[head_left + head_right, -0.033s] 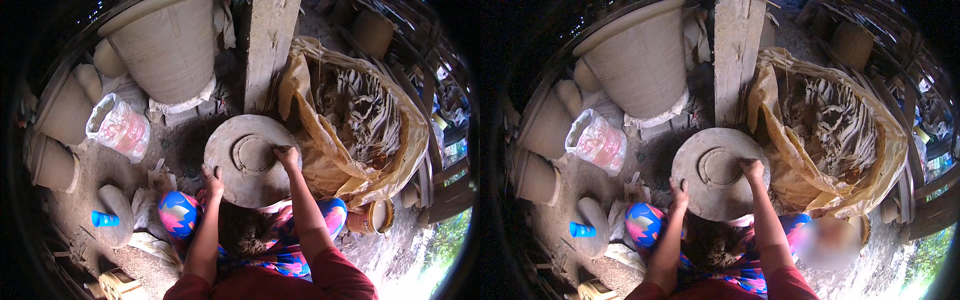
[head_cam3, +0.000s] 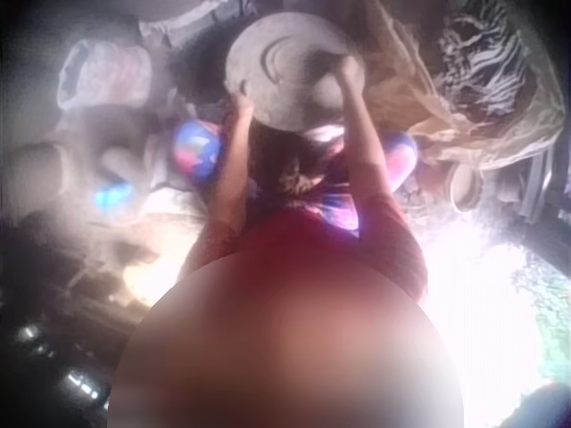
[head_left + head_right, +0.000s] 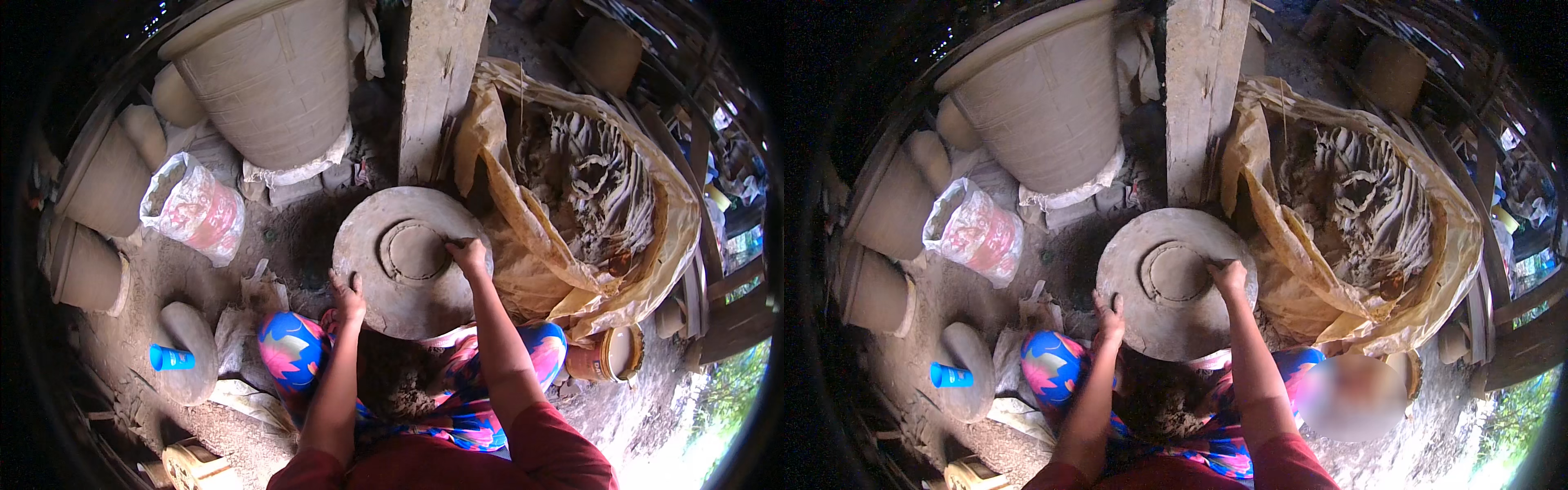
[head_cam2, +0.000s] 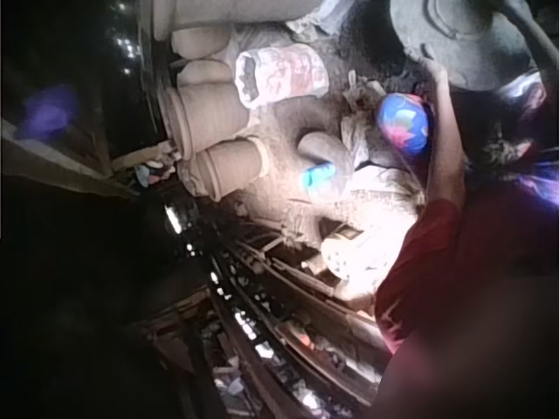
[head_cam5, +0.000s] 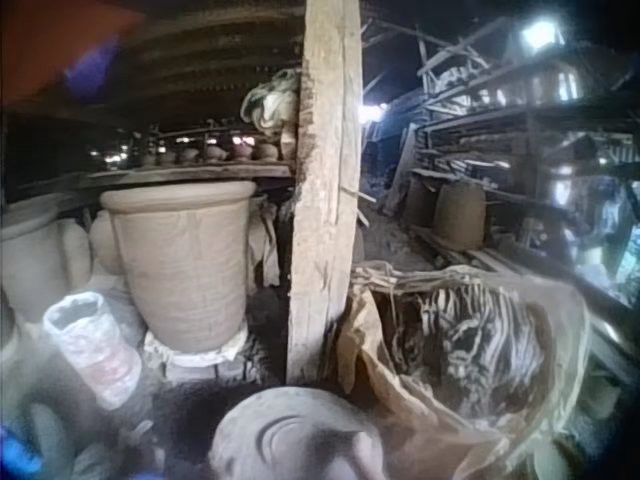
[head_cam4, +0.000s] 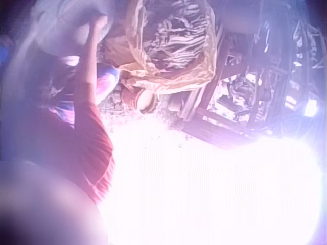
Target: The person sits on the ground and shapes a lump of clay on a rotating pottery wheel. They use their hands to center and form the clay, then use a small stick to refine the shape. The person adds more clay to the piece and continues shaping it.
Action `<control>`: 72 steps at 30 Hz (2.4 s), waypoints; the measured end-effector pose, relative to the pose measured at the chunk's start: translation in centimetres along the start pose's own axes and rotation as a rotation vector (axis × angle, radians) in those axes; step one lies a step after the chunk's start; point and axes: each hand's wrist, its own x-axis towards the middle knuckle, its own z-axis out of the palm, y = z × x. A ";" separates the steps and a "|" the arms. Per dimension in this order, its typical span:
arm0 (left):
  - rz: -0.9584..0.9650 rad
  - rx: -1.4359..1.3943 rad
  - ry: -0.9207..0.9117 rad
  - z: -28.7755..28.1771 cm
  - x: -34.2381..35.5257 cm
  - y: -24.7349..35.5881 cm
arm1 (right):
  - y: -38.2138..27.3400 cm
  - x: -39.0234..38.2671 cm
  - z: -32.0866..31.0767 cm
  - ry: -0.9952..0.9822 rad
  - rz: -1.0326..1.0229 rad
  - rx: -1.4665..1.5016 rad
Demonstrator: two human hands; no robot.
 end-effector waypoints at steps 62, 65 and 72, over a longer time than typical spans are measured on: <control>0.264 0.977 -1.175 -5.1 9.5 12.1 | -1.6 -1.4 -2.3 -0.375 -0.276 -0.136; 0.088 0.862 -1.157 -4.9 9.8 11.7 | -0.8 -0.9 -2.0 -0.350 -0.435 -0.175; 0.587 0.793 -0.431 -3.7 9.4 8.6 | -0.6 -0.5 -1.9 -0.261 -0.320 0.116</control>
